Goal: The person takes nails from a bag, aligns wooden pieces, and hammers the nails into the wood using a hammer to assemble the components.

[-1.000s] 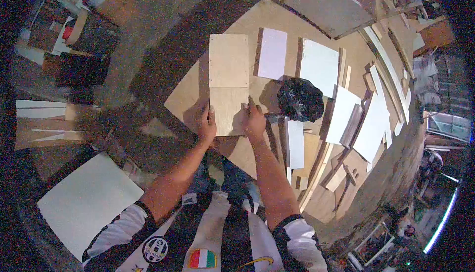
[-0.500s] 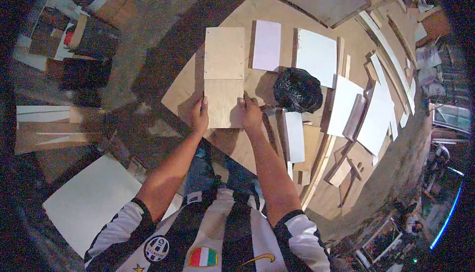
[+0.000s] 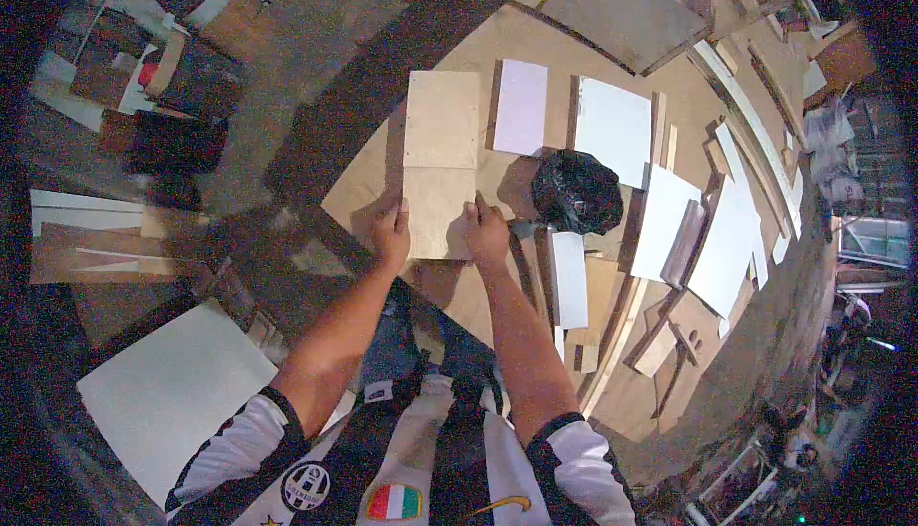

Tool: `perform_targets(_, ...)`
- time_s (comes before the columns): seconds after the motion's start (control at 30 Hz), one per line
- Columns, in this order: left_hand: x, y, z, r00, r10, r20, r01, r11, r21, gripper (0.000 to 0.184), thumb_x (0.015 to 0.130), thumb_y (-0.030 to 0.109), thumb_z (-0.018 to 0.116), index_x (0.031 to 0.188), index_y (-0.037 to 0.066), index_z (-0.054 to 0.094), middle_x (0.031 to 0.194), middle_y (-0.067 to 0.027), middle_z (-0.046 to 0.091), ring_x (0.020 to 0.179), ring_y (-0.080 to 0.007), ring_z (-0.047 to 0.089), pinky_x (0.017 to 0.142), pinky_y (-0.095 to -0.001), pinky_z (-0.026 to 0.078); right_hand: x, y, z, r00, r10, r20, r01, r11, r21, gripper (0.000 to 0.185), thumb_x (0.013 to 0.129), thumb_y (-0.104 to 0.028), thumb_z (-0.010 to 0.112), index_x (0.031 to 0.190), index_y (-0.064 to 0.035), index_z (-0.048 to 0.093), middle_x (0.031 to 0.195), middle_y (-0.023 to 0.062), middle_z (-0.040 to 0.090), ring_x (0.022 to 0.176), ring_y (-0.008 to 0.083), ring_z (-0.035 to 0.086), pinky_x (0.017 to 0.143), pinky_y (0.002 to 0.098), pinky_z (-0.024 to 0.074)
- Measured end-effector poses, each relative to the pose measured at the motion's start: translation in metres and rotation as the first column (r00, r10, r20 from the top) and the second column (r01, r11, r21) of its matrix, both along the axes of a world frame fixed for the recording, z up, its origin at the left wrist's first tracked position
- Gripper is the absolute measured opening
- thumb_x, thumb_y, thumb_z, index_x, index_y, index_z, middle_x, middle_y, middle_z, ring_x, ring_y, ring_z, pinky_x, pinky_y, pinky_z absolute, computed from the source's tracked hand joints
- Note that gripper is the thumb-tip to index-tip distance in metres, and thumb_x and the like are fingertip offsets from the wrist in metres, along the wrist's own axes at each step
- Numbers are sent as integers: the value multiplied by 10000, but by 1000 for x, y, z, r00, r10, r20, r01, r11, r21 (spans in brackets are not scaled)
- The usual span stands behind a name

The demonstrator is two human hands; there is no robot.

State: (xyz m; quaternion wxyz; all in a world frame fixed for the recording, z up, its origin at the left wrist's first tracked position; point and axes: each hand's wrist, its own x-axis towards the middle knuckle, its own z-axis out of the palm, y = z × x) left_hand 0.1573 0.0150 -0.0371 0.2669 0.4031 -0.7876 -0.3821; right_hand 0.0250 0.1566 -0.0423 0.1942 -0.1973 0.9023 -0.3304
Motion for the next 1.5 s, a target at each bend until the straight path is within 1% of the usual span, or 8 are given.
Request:
perform_targets(0.2, -1, -5, -3, 999, -40, 12, 39, 999, 33, 342, 1041, 247, 581, 1159, -58, 683, 945, -271, 692, 852, -411, 664, 785, -449, 523, -2, 1, 2, 996, -29, 84, 33, 998, -54, 567, 1008, -510, 545, 1426, -131, 593, 1059, 246, 648, 986, 432, 665, 874, 512, 531)
perform_targets(0.37, 2, -7, -2, 998, 66, -5, -67, 997, -35, 395, 1024, 266, 608, 1246, -57, 656, 1073, -273, 708, 949, -421, 670, 863, -462, 526, 5, 8, 2, 994, -103, -42, 94, 977, -189, 507, 988, -337, 650, 1342, 23, 618, 1024, 253, 695, 939, 365, 687, 828, 461, 527)
perform_targets(0.53, -6, 4, 13, 994, -14, 111, 41, 969, -242, 470, 1012, 299, 615, 1317, -58, 611, 1270, -319, 627, 1240, -486, 540, 1080, -518, 409, 3, 16, 8, 995, -93, 36, 98, 971, -219, 503, 975, -359, 661, 1406, -106, 600, 1067, 271, 661, 983, 426, 667, 894, 497, 528)
perform_targets(0.63, 1, 18, -13, 988, 74, 132, -61, 993, -101, 465, 1034, 280, 572, 1351, -60, 575, 1340, -329, 580, 1298, -506, 486, 1111, -536, 378, 9, 12, 11, 999, -54, 9, 54, 977, -205, 488, 959, -308, 685, 1389, -88, 613, 1031, 258, 670, 937, 397, 667, 847, 481, 530)
perform_targets(0.8, 1, 26, -14, 997, 31, 74, -30, 1000, -6, 429, 1065, 245, 506, 1362, -61, 563, 1340, -335, 577, 1304, -522, 484, 1122, -544, 372, 21, 7, 12, 997, -82, -14, 79, 986, -149, 497, 947, -265, 705, 1406, -103, 608, 940, 226, 670, 868, 368, 665, 789, 459, 532)
perform_targets(0.87, 0, 24, -21, 997, 38, 74, -40, 999, 30, 416, 1073, 232, 490, 1356, -63, 567, 1339, -332, 580, 1302, -523, 487, 1124, -548, 370, 19, 6, 11, 994, -66, 84, 73, 994, -83, 539, 971, -347, 653, 1486, -238, 537, 1024, 247, 637, 918, 426, 682, 783, 506, 561)
perform_targets(1.33, -8, 7, 13, 985, -3, 171, -36, 974, 226, 398, 1024, 243, 617, 1291, -51, 637, 1096, -268, 665, 1014, -388, 612, 938, -458, 480, 21, 1, 9, 997, -70, 39, 73, 994, -83, 601, 990, -422, 613, 1541, -233, 463, 959, 205, 632, 844, 399, 676, 746, 503, 551)
perform_targets(1.5, 0, 5, -13, 996, 5, 90, -14, 994, 107, 443, 1014, 268, 633, 1324, -47, 607, 1123, -267, 662, 1032, -408, 595, 939, -470, 474, 20, 6, 13, 997, -71, 0, 71, 987, -142, 642, 984, -438, 628, 1549, -194, 446, 984, 201, 645, 849, 388, 676, 765, 486, 553)
